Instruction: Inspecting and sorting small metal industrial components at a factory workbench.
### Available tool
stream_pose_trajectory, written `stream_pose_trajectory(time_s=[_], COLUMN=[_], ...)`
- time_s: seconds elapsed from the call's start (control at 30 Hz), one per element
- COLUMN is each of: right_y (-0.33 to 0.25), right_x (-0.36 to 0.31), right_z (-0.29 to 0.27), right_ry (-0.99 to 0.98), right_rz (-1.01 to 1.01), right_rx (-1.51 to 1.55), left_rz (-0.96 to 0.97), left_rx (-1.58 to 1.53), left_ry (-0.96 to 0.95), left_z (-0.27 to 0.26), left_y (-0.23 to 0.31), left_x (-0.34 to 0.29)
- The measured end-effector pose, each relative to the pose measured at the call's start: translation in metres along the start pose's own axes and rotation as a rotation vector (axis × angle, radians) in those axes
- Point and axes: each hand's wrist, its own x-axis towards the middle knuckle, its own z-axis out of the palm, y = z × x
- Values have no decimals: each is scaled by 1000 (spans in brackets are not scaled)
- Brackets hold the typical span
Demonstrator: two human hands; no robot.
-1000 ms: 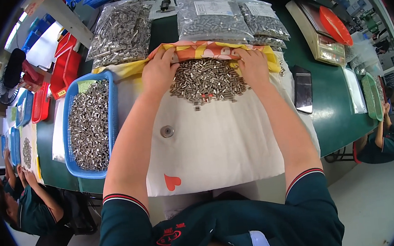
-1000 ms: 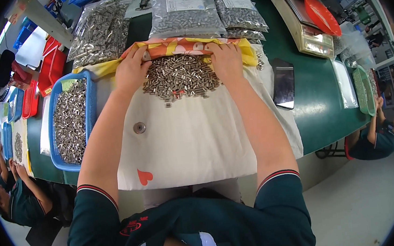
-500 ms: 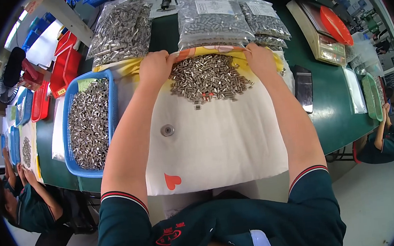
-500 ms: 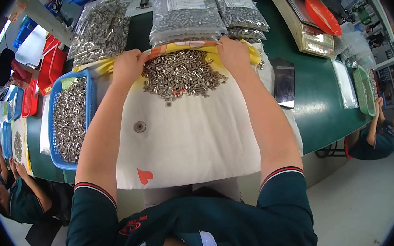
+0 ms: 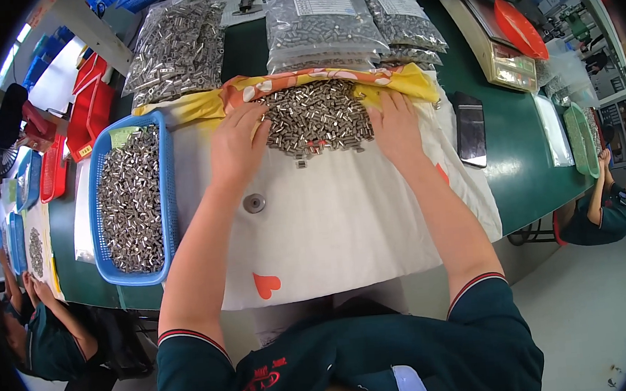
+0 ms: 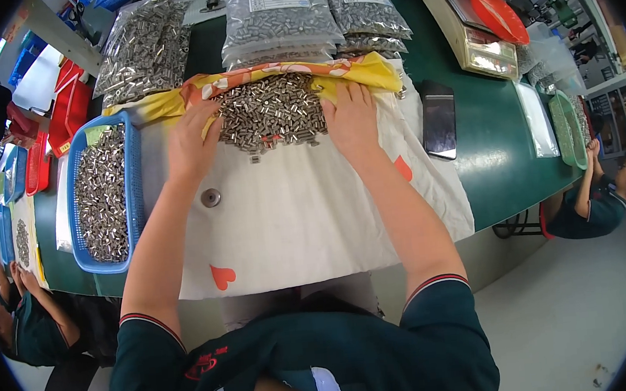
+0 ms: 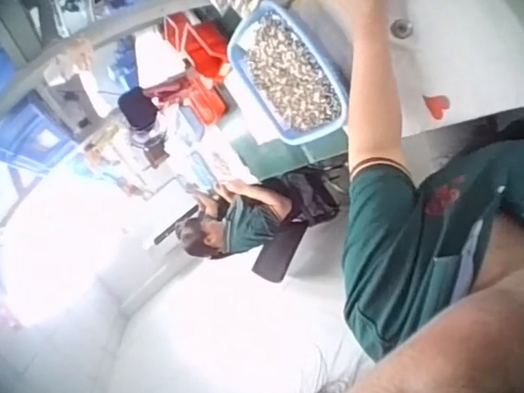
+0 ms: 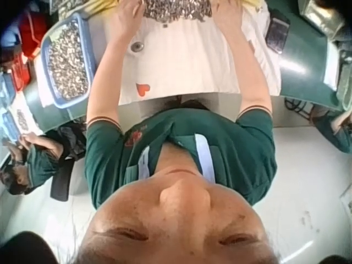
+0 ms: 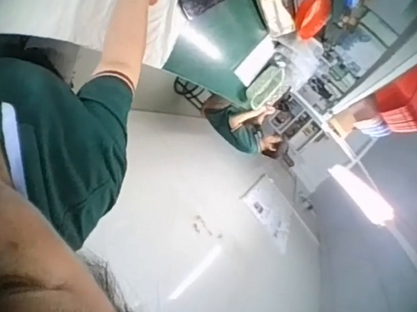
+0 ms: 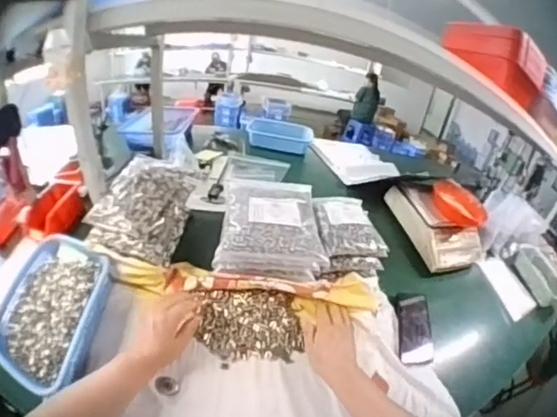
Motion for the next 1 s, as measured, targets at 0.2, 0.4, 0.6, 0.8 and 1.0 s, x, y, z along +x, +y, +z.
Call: stream_pose_trajectory(time_s=[0.2, 0.4, 0.6, 0.8, 1.0], right_y=[-37, -79, -98, -103, -42], right_x=[0, -1, 8, 10, -7], right_z=[25, 33, 40, 22, -12], right_ry=[-50, 6, 69, 171, 7], right_rz=[67, 108, 84, -92, 238], right_rx=[-12, 79, 386, 641, 363], left_rz=[-203, -118, -42, -44, -509], left_rx=[225, 276, -75, -399, -231], left_ry=[-207, -98, -158, 34, -278], left_z=[29, 51, 46, 10, -54], left_y=[6, 22, 27, 19, 35], left_x=[-8, -6, 4, -4, -48])
